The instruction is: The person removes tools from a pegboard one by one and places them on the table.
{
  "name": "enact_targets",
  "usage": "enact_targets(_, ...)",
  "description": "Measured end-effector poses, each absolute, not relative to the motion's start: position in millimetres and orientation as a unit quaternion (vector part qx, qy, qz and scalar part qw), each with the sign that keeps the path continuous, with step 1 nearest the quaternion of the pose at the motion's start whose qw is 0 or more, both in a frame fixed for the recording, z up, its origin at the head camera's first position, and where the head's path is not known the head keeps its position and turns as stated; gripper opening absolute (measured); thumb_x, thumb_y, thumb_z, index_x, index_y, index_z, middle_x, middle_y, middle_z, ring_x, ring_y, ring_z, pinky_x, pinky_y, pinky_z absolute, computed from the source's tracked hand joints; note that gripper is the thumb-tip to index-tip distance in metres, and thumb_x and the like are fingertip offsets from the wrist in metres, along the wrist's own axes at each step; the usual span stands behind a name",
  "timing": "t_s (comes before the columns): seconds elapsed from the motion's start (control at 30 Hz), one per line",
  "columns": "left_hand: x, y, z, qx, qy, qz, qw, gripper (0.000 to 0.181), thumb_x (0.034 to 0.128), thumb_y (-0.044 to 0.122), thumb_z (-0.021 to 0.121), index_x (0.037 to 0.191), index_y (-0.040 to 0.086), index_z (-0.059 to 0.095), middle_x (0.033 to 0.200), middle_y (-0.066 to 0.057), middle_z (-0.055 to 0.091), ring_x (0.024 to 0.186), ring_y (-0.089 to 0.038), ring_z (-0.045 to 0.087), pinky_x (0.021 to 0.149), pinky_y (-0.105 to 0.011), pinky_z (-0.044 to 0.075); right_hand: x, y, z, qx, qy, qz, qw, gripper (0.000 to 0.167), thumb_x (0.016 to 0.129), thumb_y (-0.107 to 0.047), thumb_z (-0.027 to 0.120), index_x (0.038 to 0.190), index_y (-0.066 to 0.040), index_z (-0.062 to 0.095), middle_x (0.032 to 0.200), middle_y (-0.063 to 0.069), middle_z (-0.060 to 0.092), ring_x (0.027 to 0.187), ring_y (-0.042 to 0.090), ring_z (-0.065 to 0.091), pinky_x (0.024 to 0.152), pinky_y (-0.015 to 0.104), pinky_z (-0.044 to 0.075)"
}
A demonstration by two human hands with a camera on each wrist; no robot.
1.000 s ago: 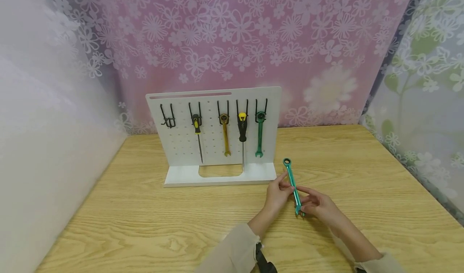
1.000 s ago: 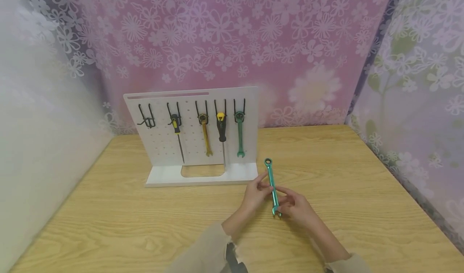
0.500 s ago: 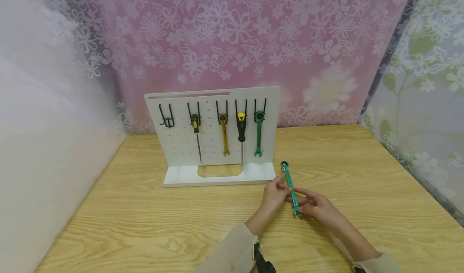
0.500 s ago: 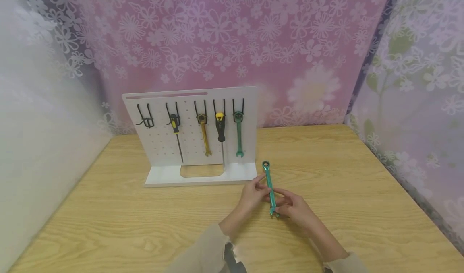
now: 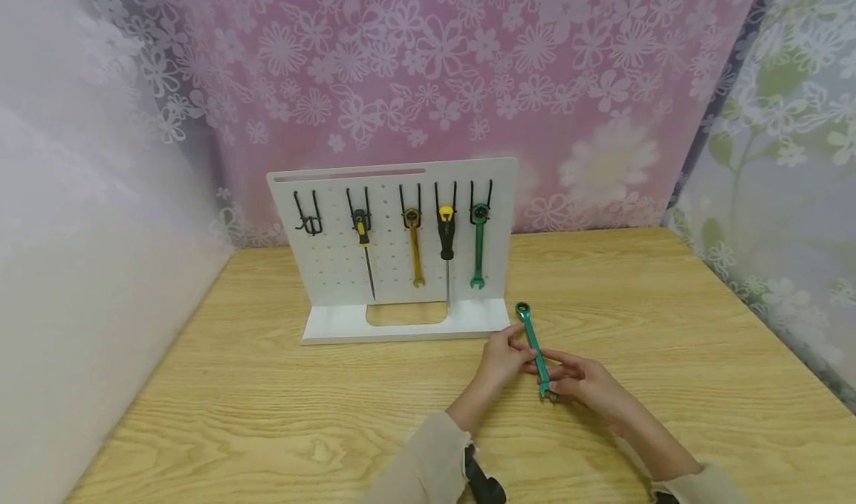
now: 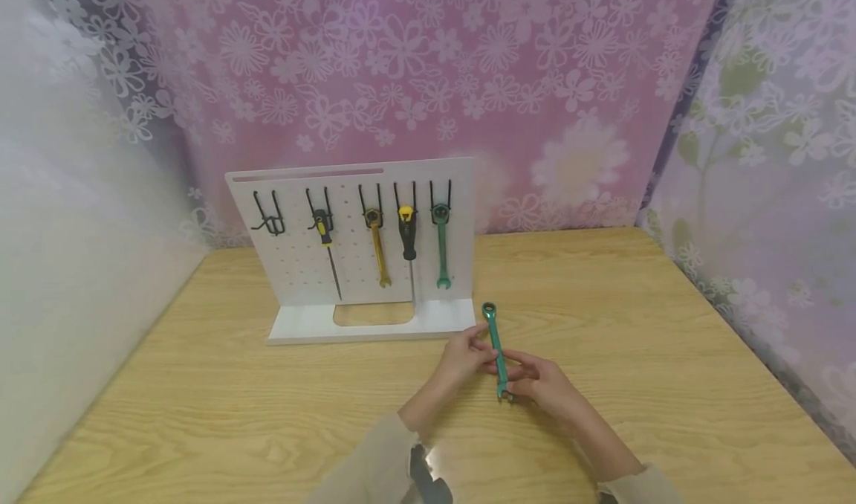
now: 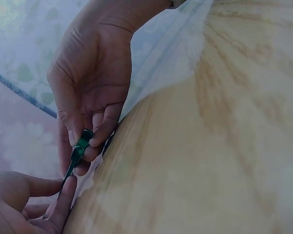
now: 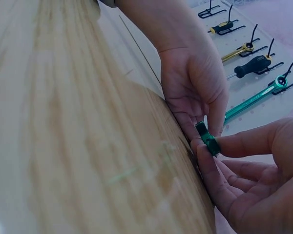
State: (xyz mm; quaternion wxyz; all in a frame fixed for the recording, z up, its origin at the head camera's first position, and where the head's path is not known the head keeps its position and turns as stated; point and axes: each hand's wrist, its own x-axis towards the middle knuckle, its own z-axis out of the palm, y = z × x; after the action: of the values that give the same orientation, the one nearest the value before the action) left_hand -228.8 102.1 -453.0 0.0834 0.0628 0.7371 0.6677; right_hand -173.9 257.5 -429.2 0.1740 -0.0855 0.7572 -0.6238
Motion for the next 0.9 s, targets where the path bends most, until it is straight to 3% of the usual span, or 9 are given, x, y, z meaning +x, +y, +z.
enact_targets(0.53, -230.0, 102.6, -451.0, 0.054, 0.735, 0.668, 0.103, 0.048, 0.0794, -0.012, 0.064, 0.125, -0.007, 0.050, 0.068, -0.002, 0.057, 0.057, -0.022, 0.064, 0.052, -0.023, 0.052, -174.3, 259.0, -429.5, -0.100, 0.767, -0.610, 0.172, 0.062, 0.091, -0.007, 0.053, 0.138, 0.015, 0.020, 0.105, 0.020, 0.059, 0.087, 0.023, 0.062, 0.076, 0.032, 0.051)
enact_targets(0.9, -228.8, 101.8, -450.9, 0.059, 0.740, 0.662, 0.103, 0.048, 0.0788, -0.013, 0.064, 0.125, -0.008, 0.050, 0.070, -0.002, 0.054, 0.055, -0.019, 0.062, 0.051, -0.023, 0.052, -170.3, 249.6, -429.1, -0.091, 0.828, -0.542, 0.117, 0.057, 0.088, -0.009, 0.060, 0.133, 0.014, 0.035, 0.093, 0.012, 0.054, 0.079, 0.023, 0.057, 0.061, 0.029, 0.050)
